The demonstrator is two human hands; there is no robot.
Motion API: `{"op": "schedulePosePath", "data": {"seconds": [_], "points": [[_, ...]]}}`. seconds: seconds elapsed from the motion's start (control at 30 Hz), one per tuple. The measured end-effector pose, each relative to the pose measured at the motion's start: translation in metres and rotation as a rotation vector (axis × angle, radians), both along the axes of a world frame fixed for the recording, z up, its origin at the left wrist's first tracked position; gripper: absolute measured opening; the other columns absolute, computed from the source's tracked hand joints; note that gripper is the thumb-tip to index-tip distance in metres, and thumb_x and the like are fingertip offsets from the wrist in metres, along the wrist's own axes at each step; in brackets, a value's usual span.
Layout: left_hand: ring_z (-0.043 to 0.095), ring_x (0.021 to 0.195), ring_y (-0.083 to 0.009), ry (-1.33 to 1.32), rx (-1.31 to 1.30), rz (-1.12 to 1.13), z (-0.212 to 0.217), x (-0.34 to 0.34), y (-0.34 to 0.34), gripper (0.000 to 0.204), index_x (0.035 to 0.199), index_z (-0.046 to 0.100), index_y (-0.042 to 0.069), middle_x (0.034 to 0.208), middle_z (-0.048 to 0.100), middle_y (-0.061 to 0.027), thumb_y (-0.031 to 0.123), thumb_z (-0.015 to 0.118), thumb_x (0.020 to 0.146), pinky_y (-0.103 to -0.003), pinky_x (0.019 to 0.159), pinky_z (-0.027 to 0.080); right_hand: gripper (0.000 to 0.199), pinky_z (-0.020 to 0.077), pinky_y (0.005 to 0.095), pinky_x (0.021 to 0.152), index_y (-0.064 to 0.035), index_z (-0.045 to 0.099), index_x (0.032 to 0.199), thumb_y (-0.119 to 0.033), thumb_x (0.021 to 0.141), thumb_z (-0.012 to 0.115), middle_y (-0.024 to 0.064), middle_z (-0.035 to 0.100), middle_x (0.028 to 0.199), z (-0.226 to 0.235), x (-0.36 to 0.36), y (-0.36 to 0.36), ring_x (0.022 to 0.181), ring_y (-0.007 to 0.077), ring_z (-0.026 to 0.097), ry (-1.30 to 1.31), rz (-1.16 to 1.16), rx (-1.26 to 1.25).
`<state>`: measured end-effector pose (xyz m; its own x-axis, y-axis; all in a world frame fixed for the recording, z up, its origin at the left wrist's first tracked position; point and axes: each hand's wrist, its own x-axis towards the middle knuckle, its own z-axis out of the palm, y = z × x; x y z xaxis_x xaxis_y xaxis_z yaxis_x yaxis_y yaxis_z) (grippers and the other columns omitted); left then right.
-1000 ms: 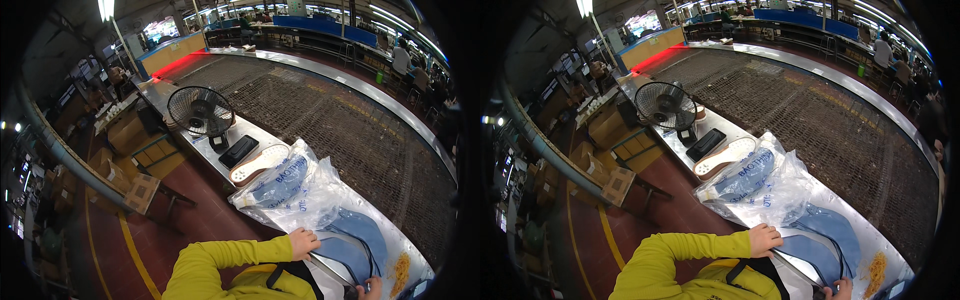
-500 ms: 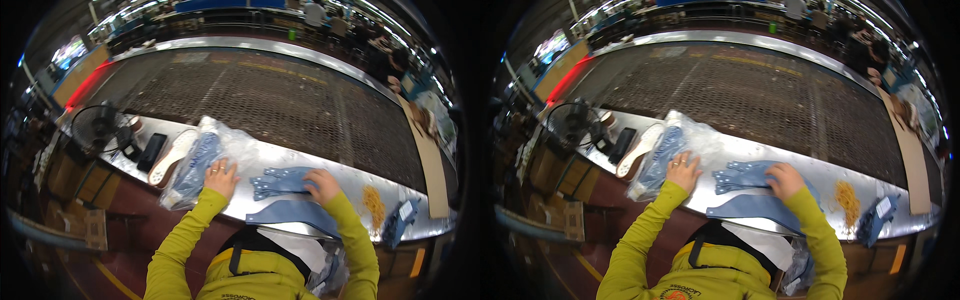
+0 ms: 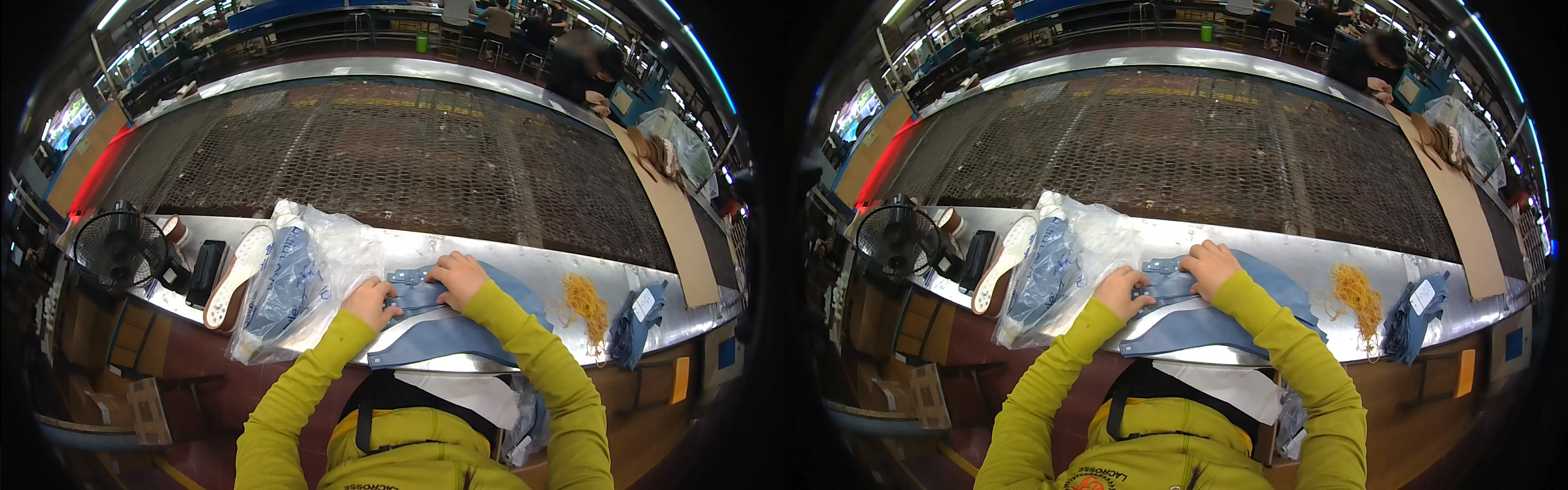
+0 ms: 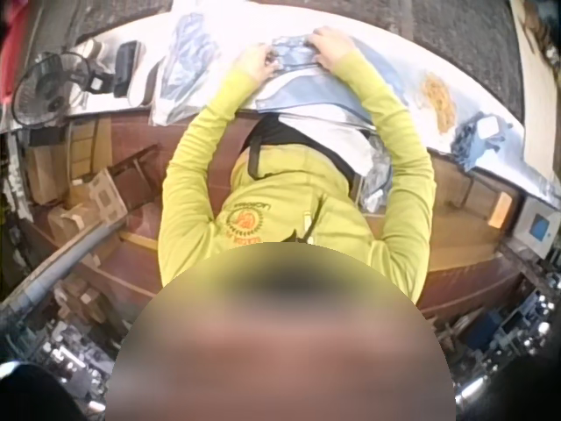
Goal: The person folds light blue fabric pieces on a metal table, aligns edges, and stacks them. The person then picks up a white paper label, folds it, and places it on the stack. The person handles the fabric and label by hand without visible tools.
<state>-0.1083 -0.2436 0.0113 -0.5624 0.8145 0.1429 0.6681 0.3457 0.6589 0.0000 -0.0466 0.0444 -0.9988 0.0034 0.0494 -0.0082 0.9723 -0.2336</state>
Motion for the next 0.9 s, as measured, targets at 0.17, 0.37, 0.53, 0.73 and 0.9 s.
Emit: {"op": "schedulePosePath", "data": {"seconds": [0.17, 0.37, 0.53, 0.73, 0.9], "points": [[0.061, 0.081, -0.0275, 0.07, 0.065, 0.04, -0.002, 0.01, -0.003, 0.028, 0.086, 0.061, 0.005, 0.088, 0.06, -0.0096, 0.015, 0.078, 0.067, -0.036, 0.07, 0.049, 0.04, 0.0393, 0.0345, 0.087, -0.0136, 0.062, 0.097, -0.013, 0.061, 0.079, 0.0012, 0.057, 0.1, -0.002, 0.004, 0.0, 0.102, 0.0211, 0.05, 0.077, 0.015, -0.032], [0.061, 0.075, -0.0283, 0.108, 0.213, -0.015, -0.005, 0.013, -0.007, 0.027, 0.092, 0.062, 0.005, 0.086, 0.061, -0.0104, 0.011, 0.076, 0.069, -0.035, 0.066, 0.049, 0.042, 0.0381, 0.0336, 0.088, -0.0143, 0.059, 0.098, -0.012, 0.06, 0.079, 0.0004, 0.056, 0.099, -0.002, 0.004, -0.002, 0.101, 0.0205, 0.05, 0.08, 0.022, -0.028], [0.06, 0.068, -0.0276, 0.044, 0.289, -0.03, -0.007, 0.011, -0.005, 0.02, 0.091, 0.068, 0.005, 0.077, 0.062, -0.0119, 0.006, 0.073, 0.072, -0.034, 0.062, 0.048, 0.044, 0.0367, 0.036, 0.09, -0.0145, 0.06, 0.099, -0.014, 0.06, 0.08, 0.0009, 0.059, 0.098, 0.003, 0.006, -0.002, 0.102, 0.0206, 0.05, 0.104, 0.062, 0.008], [0.059, 0.064, -0.0268, 0.066, 0.355, 0.001, -0.001, 0.01, -0.007, 0.008, 0.082, 0.068, 0.003, 0.07, 0.06, -0.0122, 0.002, 0.069, 0.074, -0.033, 0.059, 0.046, 0.047, 0.0295, 0.0391, 0.094, -0.0173, 0.062, 0.103, -0.026, 0.063, 0.083, 0.0041, 0.062, 0.092, 0.011, 0.024, 0.036, 0.1, 0.0207, 0.051, -0.253, -0.223, 0.005], [0.06, 0.062, -0.0245, -0.032, 0.321, 0.03, -0.001, 0.01, -0.013, 0.005, 0.081, 0.067, 0.001, 0.07, 0.061, -0.0121, 0.003, 0.068, 0.076, -0.031, 0.057, 0.047, 0.039, 0.0273, 0.0358, 0.093, -0.014, 0.065, 0.095, -0.032, 0.064, 0.082, 0.0057, 0.064, 0.084, 0.012, 0.067, 0.071, 0.088, 0.0197, 0.056, -0.285, -0.403, -0.131]]}}
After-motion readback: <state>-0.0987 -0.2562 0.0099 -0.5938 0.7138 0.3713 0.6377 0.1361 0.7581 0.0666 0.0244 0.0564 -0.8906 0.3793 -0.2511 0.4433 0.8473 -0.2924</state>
